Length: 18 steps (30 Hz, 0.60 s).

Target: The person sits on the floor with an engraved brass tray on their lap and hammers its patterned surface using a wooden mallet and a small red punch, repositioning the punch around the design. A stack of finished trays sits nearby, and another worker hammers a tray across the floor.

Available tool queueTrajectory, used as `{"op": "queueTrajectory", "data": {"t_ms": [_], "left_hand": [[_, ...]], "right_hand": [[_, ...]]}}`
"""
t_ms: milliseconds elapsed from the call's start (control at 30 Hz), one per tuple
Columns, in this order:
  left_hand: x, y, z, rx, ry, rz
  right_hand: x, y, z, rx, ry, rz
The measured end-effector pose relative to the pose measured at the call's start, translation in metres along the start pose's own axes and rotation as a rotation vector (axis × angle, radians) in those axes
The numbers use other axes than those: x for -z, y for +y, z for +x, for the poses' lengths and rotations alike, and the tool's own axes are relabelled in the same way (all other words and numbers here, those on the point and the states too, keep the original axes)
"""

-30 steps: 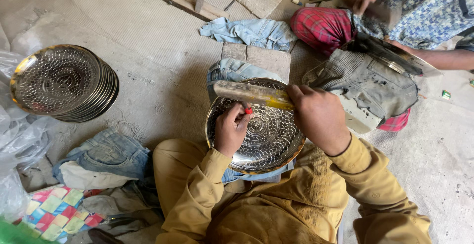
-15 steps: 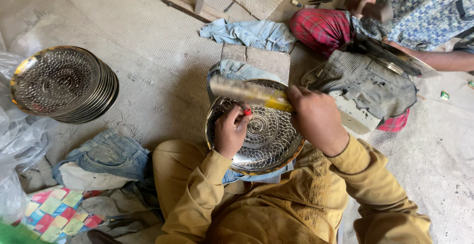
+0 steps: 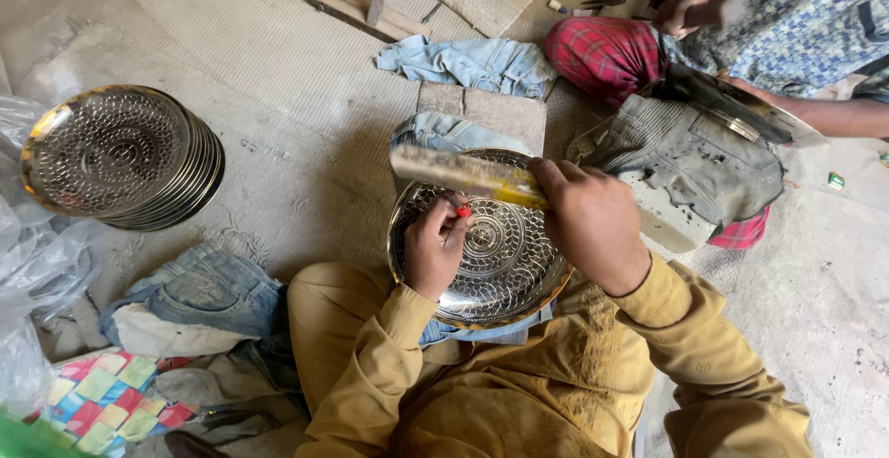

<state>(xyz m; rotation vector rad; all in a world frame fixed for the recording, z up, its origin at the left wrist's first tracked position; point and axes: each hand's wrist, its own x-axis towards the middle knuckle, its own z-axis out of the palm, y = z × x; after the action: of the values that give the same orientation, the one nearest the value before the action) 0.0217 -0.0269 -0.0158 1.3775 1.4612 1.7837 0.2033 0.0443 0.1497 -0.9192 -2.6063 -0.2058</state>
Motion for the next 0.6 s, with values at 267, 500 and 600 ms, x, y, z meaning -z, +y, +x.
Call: {"op": "queueTrajectory", "data": {"t_ms": [267,500,600], "left_hand": [[-0.0015,0.0043,-0.0005,0.016,0.012,0.054],[-0.0010,0.0075,-0.0011,0.008,0.043,0.090],[-0.0005,0.0063,-0.0022,0.013,0.034,0.042]], "right_hand": [[0.0009,-0.0011,0.0021,0.018,0.015,-0.015],[0.0031,-0.0053,0.0006,0.020,-0.024,-0.092],[0.0054,-0.0062,0.0015,0.020,0.017,-0.058]]}}
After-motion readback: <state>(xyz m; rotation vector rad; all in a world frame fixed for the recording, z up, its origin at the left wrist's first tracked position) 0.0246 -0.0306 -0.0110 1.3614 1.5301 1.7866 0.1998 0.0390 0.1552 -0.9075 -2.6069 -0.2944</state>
